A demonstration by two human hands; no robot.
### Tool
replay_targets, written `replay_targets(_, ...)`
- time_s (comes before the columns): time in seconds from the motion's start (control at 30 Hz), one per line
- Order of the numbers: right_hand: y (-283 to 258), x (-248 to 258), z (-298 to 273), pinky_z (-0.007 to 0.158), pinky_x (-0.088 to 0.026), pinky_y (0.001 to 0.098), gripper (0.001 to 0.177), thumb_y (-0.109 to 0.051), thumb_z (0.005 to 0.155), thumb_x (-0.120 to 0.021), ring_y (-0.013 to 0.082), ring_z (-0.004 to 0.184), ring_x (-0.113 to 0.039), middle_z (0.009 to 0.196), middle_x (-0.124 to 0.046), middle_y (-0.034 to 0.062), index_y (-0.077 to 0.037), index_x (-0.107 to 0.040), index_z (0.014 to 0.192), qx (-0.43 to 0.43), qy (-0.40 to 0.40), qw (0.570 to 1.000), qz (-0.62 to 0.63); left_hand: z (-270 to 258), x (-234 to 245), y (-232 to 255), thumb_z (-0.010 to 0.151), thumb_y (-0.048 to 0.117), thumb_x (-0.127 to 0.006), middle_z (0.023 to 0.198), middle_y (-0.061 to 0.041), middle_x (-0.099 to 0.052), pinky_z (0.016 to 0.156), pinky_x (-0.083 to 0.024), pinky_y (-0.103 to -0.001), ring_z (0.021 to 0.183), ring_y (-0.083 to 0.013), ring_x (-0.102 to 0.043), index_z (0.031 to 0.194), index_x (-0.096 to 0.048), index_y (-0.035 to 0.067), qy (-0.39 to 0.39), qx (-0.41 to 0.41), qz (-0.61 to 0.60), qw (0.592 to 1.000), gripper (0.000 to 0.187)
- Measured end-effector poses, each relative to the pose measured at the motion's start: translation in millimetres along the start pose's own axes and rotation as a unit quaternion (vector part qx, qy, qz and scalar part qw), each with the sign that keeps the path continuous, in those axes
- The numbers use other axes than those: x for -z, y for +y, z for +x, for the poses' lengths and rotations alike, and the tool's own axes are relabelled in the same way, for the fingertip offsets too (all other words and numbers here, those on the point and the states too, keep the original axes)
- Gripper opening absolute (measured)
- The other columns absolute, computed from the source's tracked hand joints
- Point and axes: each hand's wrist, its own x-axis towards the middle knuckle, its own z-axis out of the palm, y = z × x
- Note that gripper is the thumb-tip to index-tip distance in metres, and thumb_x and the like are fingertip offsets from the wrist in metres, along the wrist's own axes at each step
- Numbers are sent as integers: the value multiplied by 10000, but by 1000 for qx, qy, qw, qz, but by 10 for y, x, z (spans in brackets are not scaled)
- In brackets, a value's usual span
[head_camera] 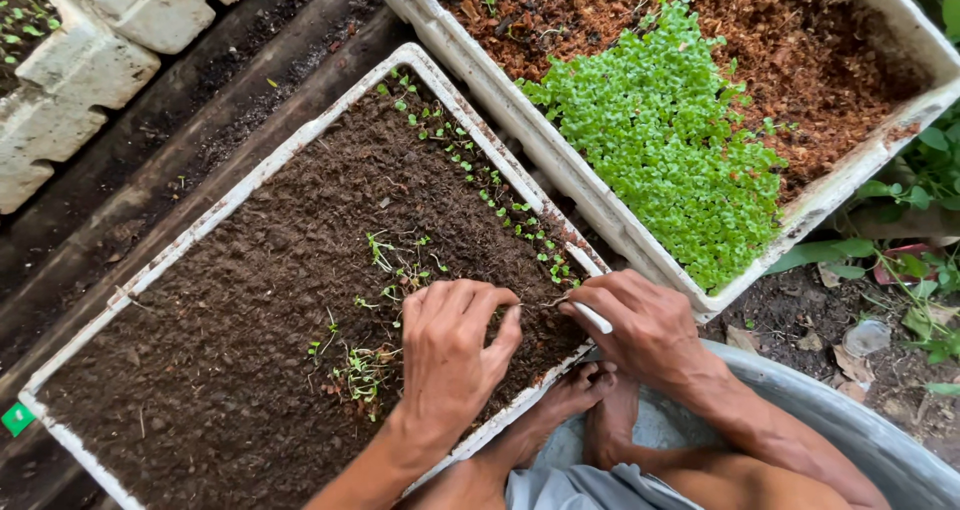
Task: The person uses a small white tool to make holes in the soil of a rectangular tray and plants small green seedlings into them. They carefully arrange the seedlings in rows and press the soil around the base of each plant.
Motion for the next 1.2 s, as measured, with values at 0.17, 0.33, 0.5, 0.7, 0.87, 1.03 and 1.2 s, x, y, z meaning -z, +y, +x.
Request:
replay_targets(0.17,9,-19,-41,556,-545,334,108,-193,938,-638,260,691,-660,855,-668,73,-123,-705,985,-29,-4,999,24,-13,-71,84,905,246,-645,1000,-55,-669,1000,-348,-519,1104,-256,-565,886,-737,168,51,24,10,998,122)
replay_targets(0.33,-42,7,-63,539,-531,318,85,-169,917,-668,243,630,-643,804,-660,67,-130,-727,965,-32,29,998,47,-16,-228,175,877,222,-656,1141,-83,-664,1081,-245,-607,1249,-306,-496,847,-730,159,68,11,38,997,101)
replay_targets(0.5,-111,188,-217,487,-492,243,131,-160,853,-749,151,515,-573,786,-717,-3,-174,-765,982,-106,94,986,92,-38,-308,210,849,184,-678,1185,-98,-653,1107,-182,-675,1312,-338,-467,827,-726,138,91,-3,42,995,70)
replay_targets(0.7,-114,224,-464,548,-553,314,121,-84,839,-721,228,613,-699,849,-765,87,-89,-769,949,-114,129,970,169,-119,-537,191,858,222,-695,1199,-65,-634,1120,-145,-708,1323,-318,-461,851,-722,160,86,-37,53,994,67)
replay_targets(0.87,-93,96,-640,566,-561,313,162,-86,822,-728,236,657,-704,879,-764,88,-79,-764,980,-77,135,970,185,-132,-660,229,871,219,-691,1164,-71,-648,1122,-109,-725,1334,-305,-455,852,-726,167,82,-42,80,993,66)
replay_targets(1.03,-41,41,-680,522,-554,304,168,-71,832,-721,245,616,-680,877,-760,112,-50,-761,994,-56,131,971,192,-134,-706,232,878,230,-683,1133,-69,-662,1119,-92,-746,1307,-293,-488,869,-725,175,73,-19,113,991,69)
replay_targets(1.2,-18,47,-647,591,-573,338,169,-45,828,-722,275,709,-724,907,-762,126,-40,-759,993,-29,132,976,174,-102,-722,277,827,193,-728,1101,-94,-684,1094,-121,-785,1272,-318,-528,841,-725,163,72,-27,160,984,34)
